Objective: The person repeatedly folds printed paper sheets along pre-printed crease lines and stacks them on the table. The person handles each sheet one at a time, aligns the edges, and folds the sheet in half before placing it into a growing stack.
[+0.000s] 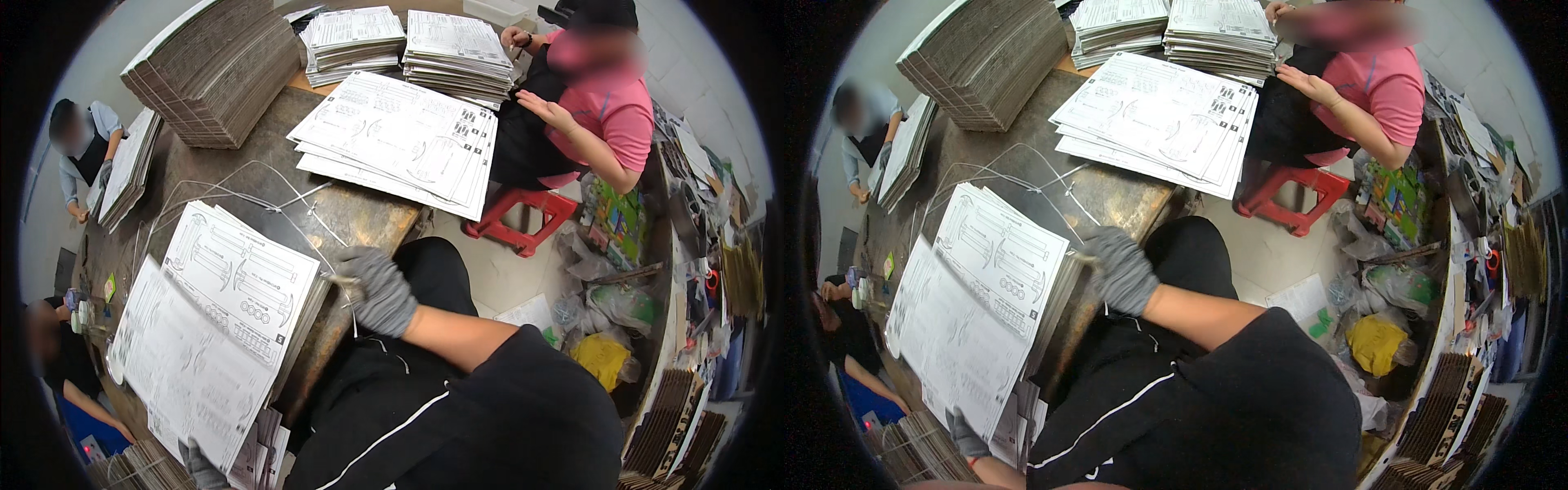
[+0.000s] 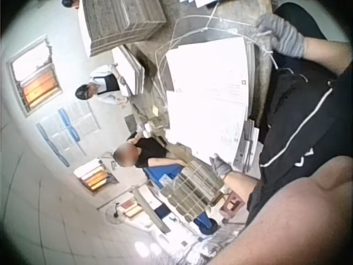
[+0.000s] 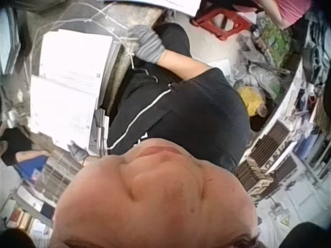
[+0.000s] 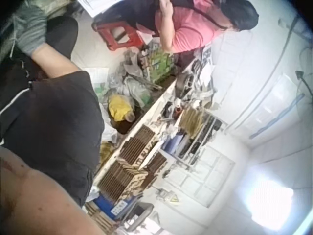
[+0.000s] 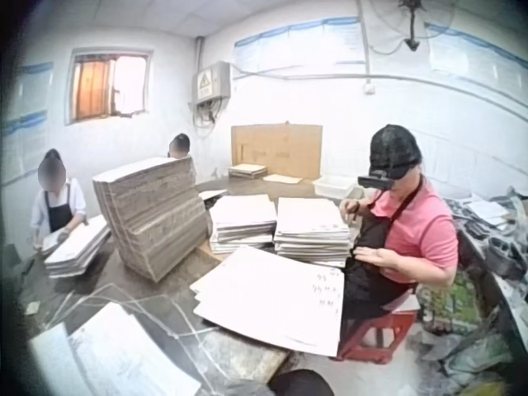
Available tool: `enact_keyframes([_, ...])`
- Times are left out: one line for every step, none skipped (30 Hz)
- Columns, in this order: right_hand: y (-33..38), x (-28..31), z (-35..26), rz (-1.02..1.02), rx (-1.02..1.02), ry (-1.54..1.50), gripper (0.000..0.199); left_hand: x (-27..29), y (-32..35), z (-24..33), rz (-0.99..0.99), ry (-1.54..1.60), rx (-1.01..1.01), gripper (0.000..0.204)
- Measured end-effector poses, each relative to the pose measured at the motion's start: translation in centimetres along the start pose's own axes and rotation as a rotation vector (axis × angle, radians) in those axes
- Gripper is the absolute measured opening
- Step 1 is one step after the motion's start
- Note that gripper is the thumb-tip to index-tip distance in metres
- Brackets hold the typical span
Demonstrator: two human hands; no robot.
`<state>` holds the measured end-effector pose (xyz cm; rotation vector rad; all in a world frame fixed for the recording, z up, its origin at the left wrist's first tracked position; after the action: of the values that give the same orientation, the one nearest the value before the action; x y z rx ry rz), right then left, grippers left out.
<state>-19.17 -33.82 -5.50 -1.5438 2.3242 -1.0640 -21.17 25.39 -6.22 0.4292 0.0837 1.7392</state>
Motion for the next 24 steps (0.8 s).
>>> enact_keyframes([0.4, 1.1, 0.7, 0.004, 0.008, 0.023, 0.035, 4.4, 1.3, -2.8, 0.088, -0.005, 0.089, 0.064])
enact_keyframes([1.1, 2.6, 1.2, 0.015, 0.008, 0.058, 0.036, 8.6, 2.7, -5.5, 0.159, -0.011, 0.192, 0.063])
enact_keyframes([2.2, 4.1, 2.1, -0.036, -0.100, 0.115, 0.035, 12.2, 3.8, -8.2, 0.214, -0.021, 0.306, 0.062])
enact_keyframes([3.3, 5.3, 3.1, -0.086, -0.206, 0.166, 0.034, 15.1, 4.5, -10.3, 0.259, -0.053, 0.387, 0.062])
enact_keyframes([4.1, 6.5, 3.9, -0.144, -0.320, 0.221, 0.035, 16.6, 5.1, -11.5, 0.305, -0.108, 0.445, 0.062])
enact_keyframes([4.0, 6.8, 4.6, -0.248, -0.428, 0.347, 0.035, 17.4, 5.1, -12.0, 0.344, -0.213, 0.462, 0.061])
enact_keyframes([3.5, 7.1, 5.4, -0.354, -0.533, 0.474, 0.035, 18.2, 5.3, -12.7, 0.369, -0.334, 0.478, 0.061])
enact_keyframes([3.1, 7.4, 6.2, -0.458, -0.639, 0.604, 0.035, 19.0, 5.3, -13.6, 0.385, -0.453, 0.485, 0.061])
enact_keyframes([2.9, 7.0, 6.9, -0.497, -0.638, 0.735, 0.034, 20.0, 5.1, -14.3, 0.390, -0.584, 0.482, 0.060])
enact_keyframes([2.4, 6.4, 8.0, -0.612, -0.730, 0.771, 0.037, 21.2, 4.7, -14.6, 0.389, -0.718, 0.457, 0.060])
enact_keyframes([1.8, 5.7, 9.4, -0.729, -0.820, 0.795, 0.041, 22.5, 4.6, -14.4, 0.396, -0.848, 0.417, 0.060])
enact_keyframes([1.3, 4.9, 10.9, -0.845, -0.903, 0.819, 0.044, 23.4, 4.5, -14.1, 0.409, -0.959, 0.373, 0.059])
enact_keyframes([2.2, 4.1, 13.9, -0.863, -0.879, 0.815, 0.046, 23.8, 4.1, -13.5, 0.430, -1.028, 0.322, 0.059])
enact_keyframes([3.9, 4.6, 18.0, -0.868, -0.874, 0.862, 0.049, 21.8, 2.5, -13.5, 0.467, -1.018, 0.290, 0.057])
enact_keyframes([4.6, 4.5, 20.5, -0.886, -0.859, 0.887, 0.051, 20.5, 2.1, -12.7, 0.525, -1.015, 0.267, 0.055])
enact_keyframes([4.0, 5.2, 21.4, -0.922, -0.912, 0.920, 0.051, 16.9, 1.6, -11.2, 0.569, -0.999, 0.246, 0.052])
enact_keyframes([3.6, 5.1, 22.0, -0.963, -0.962, 0.916, 0.052, 12.1, 2.8, -7.4, 0.496, -0.653, 0.114, 0.043])
enact_keyframes([3.7, 5.3, 22.4, -1.002, -1.015, 0.915, 0.053, 11.4, 1.7, -7.4, 0.487, -0.631, 0.058, 0.042])
enact_keyframes([3.7, 3.8, 21.9, -0.973, -0.954, 0.925, 0.051, 12.2, 2.7, -6.6, 0.523, -0.630, 0.005, 0.041])
enact_keyframes([3.4, 3.7, 20.5, -0.928, -0.909, 0.964, 0.049, 10.8, 2.8, -5.2, 0.531, -0.612, -0.048, 0.040])
enact_keyframes([3.0, 4.0, 19.0, -0.882, -0.863, 1.003, 0.048, 8.8, 3.4, -4.2, 0.471, -0.536, -0.063, 0.039])
enact_keyframes([1.7, 2.7, 16.8, -0.864, -0.764, 1.032, 0.046, 5.4, 7.2, -2.3, 0.463, -0.446, -0.060, 0.037])
enact_keyframes([2.0, 3.5, 14.7, -0.884, -0.847, 1.007, 0.046, 3.4, 6.9, 0.1, 0.470, -0.527, -0.055, 0.036])
enact_keyframes([2.2, 4.7, 13.1, -0.900, -0.928, 0.986, 0.046, 1.9, 6.1, 1.1, 0.474, -0.603, -0.054, 0.037])
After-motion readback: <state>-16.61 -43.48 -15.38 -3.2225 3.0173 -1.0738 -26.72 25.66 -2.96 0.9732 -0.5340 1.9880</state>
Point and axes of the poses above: each hand's wrist, its own y-axis away from the middle knuckle, its own x-axis out of the back of the hand, z = x × y, the point moved 1 cm from there along -y, towards the middle knuckle, and after that the axes turned 11 degrees about -y, right-handed, at the moved point
